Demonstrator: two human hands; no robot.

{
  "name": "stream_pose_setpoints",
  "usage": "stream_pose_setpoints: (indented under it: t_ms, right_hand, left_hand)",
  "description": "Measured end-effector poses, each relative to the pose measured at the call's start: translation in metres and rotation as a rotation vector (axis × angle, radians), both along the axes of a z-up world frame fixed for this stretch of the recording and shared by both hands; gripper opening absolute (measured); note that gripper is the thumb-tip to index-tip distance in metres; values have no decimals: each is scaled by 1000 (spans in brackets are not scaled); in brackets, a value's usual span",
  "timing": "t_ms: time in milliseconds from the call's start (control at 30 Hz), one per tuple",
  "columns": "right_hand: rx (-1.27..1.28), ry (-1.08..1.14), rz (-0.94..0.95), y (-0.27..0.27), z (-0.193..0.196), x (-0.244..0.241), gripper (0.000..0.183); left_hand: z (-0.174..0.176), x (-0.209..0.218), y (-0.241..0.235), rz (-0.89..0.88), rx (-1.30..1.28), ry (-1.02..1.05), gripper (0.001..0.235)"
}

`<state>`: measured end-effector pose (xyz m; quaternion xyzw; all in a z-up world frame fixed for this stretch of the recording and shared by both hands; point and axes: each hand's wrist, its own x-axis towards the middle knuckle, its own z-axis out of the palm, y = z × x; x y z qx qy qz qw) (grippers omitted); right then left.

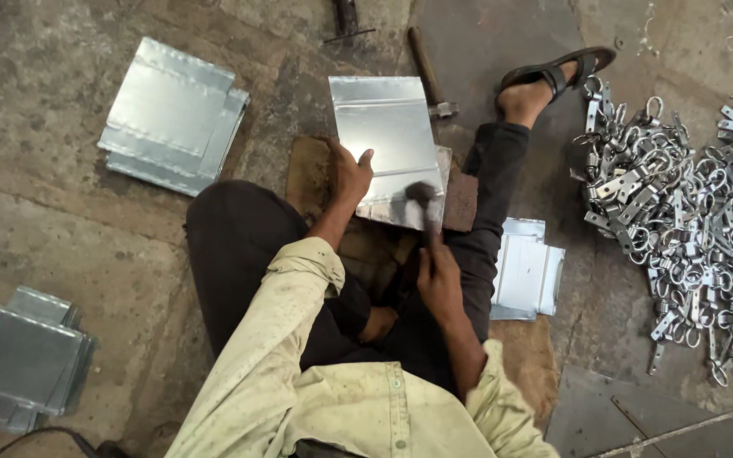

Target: The person hammers the edges of a metal sheet against a block on the floor while sitting cross-legged.

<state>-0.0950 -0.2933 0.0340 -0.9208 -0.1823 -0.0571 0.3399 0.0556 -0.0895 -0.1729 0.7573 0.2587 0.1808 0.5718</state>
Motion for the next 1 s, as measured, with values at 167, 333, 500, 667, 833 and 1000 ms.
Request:
stream_pose_setpoints:
  t_ms: [167,333,500,667,833,1000]
  right_hand:
    - [39,-21,8,-4,11,-9,59]
    - [-13,57,64,3,1,11,57]
    - [33,-29,-30,-1,0,-7,59]
    - [-18,63,72,-2,-11,12,62]
    - [16,-41,161,-6,-2,10,61]
    - [4,116,-44,-3,36,6,58]
  left_hand:
    - [1,-9,-8,37,52,4,102]
    - [14,-3,-1,-3,11,155,86]
    - [16,-12,-6,28,26,43,85]
    - [21,3,2,103,119,-1,95]
    - [36,5,15,91,-73,107,80]
    - [55,2,13,17,-53,102,63]
